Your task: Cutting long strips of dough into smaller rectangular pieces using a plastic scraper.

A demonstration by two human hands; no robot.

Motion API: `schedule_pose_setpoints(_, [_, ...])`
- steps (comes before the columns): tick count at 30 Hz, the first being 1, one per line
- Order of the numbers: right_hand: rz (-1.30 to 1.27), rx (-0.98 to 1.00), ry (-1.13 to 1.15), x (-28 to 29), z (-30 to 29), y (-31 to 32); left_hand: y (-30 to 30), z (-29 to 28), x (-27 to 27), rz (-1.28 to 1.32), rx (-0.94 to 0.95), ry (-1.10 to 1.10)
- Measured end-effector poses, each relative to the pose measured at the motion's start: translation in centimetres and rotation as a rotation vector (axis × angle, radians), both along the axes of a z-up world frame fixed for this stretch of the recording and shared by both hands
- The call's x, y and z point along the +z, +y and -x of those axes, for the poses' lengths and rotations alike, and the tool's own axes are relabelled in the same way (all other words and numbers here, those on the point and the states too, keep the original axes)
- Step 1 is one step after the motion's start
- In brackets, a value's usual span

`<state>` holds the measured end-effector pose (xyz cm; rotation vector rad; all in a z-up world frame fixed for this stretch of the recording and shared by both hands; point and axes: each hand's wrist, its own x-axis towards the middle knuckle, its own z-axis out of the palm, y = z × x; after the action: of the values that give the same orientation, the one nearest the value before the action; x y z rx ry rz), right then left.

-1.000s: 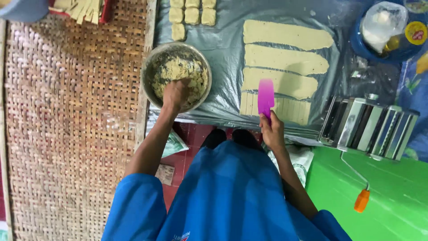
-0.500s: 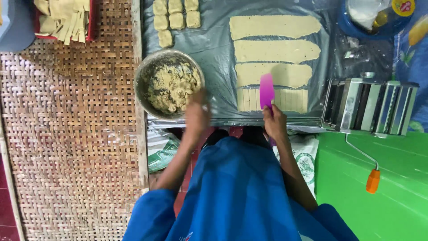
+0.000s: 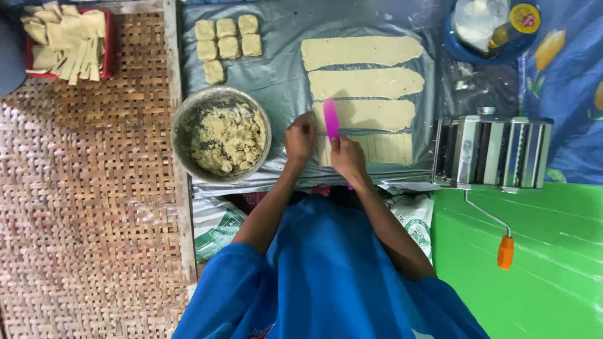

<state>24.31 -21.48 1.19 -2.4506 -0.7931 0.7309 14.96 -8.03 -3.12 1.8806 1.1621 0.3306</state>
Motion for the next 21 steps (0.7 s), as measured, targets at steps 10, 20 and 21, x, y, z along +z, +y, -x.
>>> schedule_pose_setpoints(10, [0.059,0.088,0.030,-0.4,0.2,3.4,2.1,-1.4,2.2,0.047,-0.107,0.096])
schedule_pose_setpoints(20, [0.146,0.111,0.043,2.7,0.4,5.1,2.3,-1.0,-1.6,-0.072,-0.161,0.042])
schedule_pose_setpoints(21, [0.163,0.111,0.052,2.6,0.2,5.2,2.3,-1.1,-1.9,-0.086,-0.165,0.044])
